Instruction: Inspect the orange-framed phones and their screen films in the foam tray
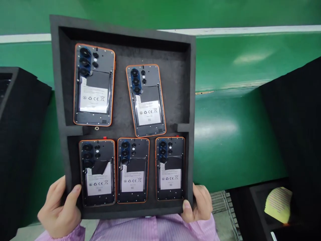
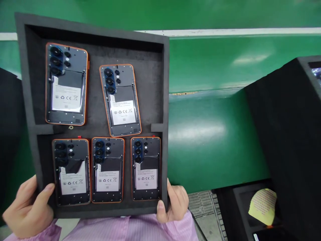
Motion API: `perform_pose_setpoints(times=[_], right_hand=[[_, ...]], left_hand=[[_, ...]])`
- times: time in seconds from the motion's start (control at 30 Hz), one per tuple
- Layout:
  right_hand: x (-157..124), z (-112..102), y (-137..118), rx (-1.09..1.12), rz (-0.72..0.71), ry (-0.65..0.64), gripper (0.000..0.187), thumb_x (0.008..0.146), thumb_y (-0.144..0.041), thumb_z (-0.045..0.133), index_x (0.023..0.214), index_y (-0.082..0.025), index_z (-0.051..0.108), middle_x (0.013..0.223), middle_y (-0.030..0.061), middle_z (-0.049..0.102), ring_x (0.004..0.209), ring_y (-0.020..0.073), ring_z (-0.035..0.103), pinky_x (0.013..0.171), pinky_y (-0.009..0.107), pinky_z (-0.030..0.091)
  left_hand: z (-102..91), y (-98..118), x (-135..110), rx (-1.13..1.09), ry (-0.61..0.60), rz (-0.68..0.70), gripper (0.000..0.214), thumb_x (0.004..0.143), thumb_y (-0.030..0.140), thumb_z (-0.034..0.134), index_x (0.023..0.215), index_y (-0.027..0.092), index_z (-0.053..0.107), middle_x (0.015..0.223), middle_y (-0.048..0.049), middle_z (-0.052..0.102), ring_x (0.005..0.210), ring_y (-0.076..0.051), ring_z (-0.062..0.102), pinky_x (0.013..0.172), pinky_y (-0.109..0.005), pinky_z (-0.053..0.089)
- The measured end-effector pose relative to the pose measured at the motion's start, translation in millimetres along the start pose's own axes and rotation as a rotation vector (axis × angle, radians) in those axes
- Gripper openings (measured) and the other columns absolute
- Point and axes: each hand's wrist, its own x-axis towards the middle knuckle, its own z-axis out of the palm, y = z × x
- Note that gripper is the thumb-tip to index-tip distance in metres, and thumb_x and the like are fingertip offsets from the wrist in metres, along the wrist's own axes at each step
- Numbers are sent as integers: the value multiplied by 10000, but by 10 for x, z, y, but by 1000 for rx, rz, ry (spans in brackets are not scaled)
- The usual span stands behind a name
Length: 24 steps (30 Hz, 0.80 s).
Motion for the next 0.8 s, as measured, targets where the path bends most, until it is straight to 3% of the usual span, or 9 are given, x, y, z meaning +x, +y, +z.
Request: perform_pose_setpoints(times=[0.2,0.43,0.63,0.8], right_hand=[[118,-99,-62,-41,32,-158,458,792,-190,447,1224,-105,574,784,74,581,619,175,542,531,304,438],[67,-117,-48,-19,132,-115,382,839,-255,461,1159,-111,613,774,76,601,604,167,535,542,297,412],[61,-78,9,45,142,-55,327,845,-252,496,1121,-144,635,777,59,596,615,170,532,562,298,410],[137,-107,7,-11,240,-62,269,868,-270,500,1049,-129,640,831,86,611,715,213,564,640,332,427]], left_hand=[[-26,-57,2,-20,-13,-23,442,756,340,691,1197,370,674,1093,12,687,1073,-318,623,1040,-469,447],[-89,89,103,84,-246,-148,426,814,439,614,1198,261,661,1236,-1,651,1166,-262,592,1085,-366,428],[-42,153,118,-58,-302,-162,470,850,445,587,1262,220,613,1323,-39,601,1248,-250,539,1083,-352,425],[10,126,25,-184,-311,-146,483,875,433,555,1313,232,573,1341,-54,579,1264,-254,521,1098,-385,405]])
